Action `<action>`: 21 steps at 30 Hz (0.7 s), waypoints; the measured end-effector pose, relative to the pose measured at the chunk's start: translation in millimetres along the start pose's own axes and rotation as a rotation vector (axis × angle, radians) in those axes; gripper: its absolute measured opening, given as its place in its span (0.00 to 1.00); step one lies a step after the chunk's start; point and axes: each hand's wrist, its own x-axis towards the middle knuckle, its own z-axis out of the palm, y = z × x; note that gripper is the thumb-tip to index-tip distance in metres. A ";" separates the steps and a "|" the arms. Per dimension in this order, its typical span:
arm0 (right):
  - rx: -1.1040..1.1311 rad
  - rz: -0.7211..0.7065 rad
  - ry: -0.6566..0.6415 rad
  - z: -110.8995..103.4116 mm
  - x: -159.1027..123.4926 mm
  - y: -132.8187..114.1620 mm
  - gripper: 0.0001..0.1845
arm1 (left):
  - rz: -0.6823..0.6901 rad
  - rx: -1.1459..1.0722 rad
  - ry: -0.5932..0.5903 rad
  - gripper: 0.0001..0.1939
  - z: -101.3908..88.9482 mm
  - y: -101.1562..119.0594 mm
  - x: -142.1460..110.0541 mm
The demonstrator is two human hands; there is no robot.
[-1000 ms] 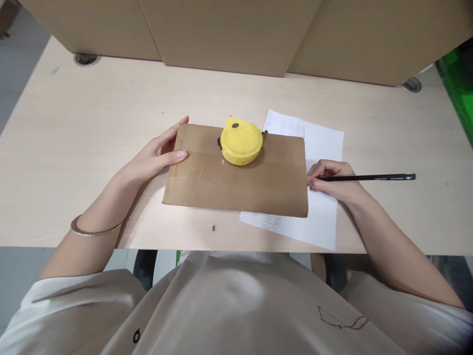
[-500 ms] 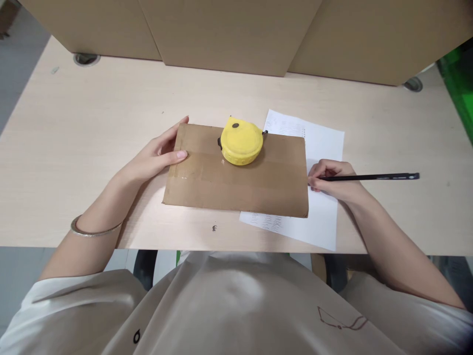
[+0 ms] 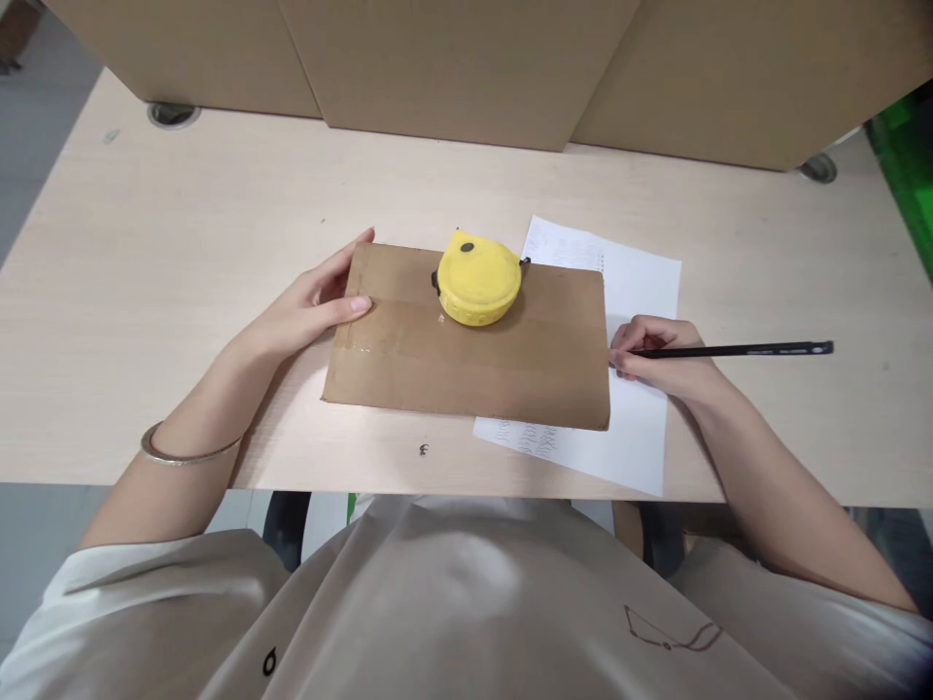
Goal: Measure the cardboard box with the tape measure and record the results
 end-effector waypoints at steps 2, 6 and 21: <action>-0.007 -0.003 -0.011 -0.1 0.2 -0.5 0.41 | -0.001 -0.003 -0.009 0.65 0.0 -0.7 0.5; -0.010 -0.015 -0.023 -0.7 0.1 -0.4 0.39 | -0.005 -0.012 -0.014 0.67 -0.1 -2.5 1.9; 0.021 0.018 -0.040 -0.9 -0.7 -1.6 0.35 | 0.028 0.003 -0.014 0.66 0.8 -2.1 2.3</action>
